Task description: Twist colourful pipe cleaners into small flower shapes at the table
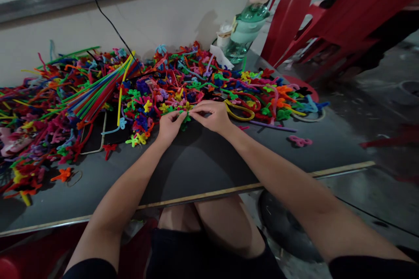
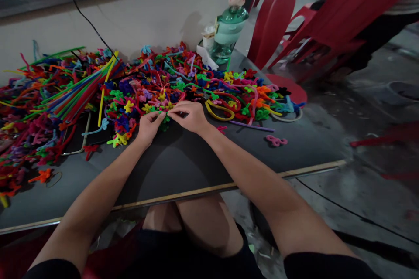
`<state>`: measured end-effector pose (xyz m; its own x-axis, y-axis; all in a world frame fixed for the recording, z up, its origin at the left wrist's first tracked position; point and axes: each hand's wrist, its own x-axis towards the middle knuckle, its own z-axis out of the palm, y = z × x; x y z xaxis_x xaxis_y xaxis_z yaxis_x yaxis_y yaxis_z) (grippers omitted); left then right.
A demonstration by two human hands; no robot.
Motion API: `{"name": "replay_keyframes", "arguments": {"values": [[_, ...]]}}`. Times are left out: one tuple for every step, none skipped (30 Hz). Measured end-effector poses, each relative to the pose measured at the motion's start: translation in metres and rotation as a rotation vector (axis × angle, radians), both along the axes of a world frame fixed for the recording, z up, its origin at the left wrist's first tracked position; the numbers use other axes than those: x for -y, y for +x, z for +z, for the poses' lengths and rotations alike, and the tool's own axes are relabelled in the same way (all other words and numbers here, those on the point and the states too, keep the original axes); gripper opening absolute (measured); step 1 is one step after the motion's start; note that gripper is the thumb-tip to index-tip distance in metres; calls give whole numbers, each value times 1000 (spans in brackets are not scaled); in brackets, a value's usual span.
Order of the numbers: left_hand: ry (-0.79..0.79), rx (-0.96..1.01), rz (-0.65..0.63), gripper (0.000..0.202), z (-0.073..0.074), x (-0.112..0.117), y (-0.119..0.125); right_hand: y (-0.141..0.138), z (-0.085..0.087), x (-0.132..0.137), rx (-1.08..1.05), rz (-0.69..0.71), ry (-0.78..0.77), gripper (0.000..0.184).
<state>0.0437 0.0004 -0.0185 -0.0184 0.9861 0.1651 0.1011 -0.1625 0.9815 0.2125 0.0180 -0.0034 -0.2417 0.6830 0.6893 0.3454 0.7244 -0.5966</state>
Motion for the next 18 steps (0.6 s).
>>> {"name": "replay_keyframes", "arguments": {"values": [[-11,53,0,32,0,0,0,-2,-1,1,-32,-40,10,16],[-23,103,0,34,0,-1,0,-4,-2,2,-59,-68,25,16],[-33,147,3,35,0,-2,0,-6,-3,3,-79,-79,41,16],[-39,182,11,36,0,-3,0,-7,-4,3,-86,-71,55,16],[-41,205,22,36,0,-3,-1,-8,-5,3,-82,-49,60,17],[-40,216,34,36,0,-4,-1,-8,-5,3,-70,-19,52,18],[-36,214,42,35,1,-4,-1,-8,-5,3,-56,12,32,19],[-29,202,46,34,1,-3,-1,-8,-5,2,-49,36,2,19],[-21,184,44,34,2,-2,-1,-7,-4,2,-53,48,-31,19],[-13,161,37,33,2,-2,0,-6,-3,1,-71,51,-61,19],[-3,134,28,33,2,-1,0,-4,-3,0,-96,49,-85,20],[7,107,18,31,2,0,0,-3,-2,-1,-115,47,-105,20],[18,78,12,30,2,0,1,-2,-1,-2,-124,47,-119,21],[28,48,10,27,1,0,1,0,-1,-3,-120,51,-130,21],[37,20,13,25,0,1,1,1,-1,-5,-105,58,-139,21],[46,-2,19,23,0,1,1,2,-1,-6,-88,66,-144,21],[52,-17,25,21,0,1,1,2,-1,-7,-73,72,-147,21],[55,-24,28,20,0,1,1,3,-2,-7,-65,75,-145,20]]}}
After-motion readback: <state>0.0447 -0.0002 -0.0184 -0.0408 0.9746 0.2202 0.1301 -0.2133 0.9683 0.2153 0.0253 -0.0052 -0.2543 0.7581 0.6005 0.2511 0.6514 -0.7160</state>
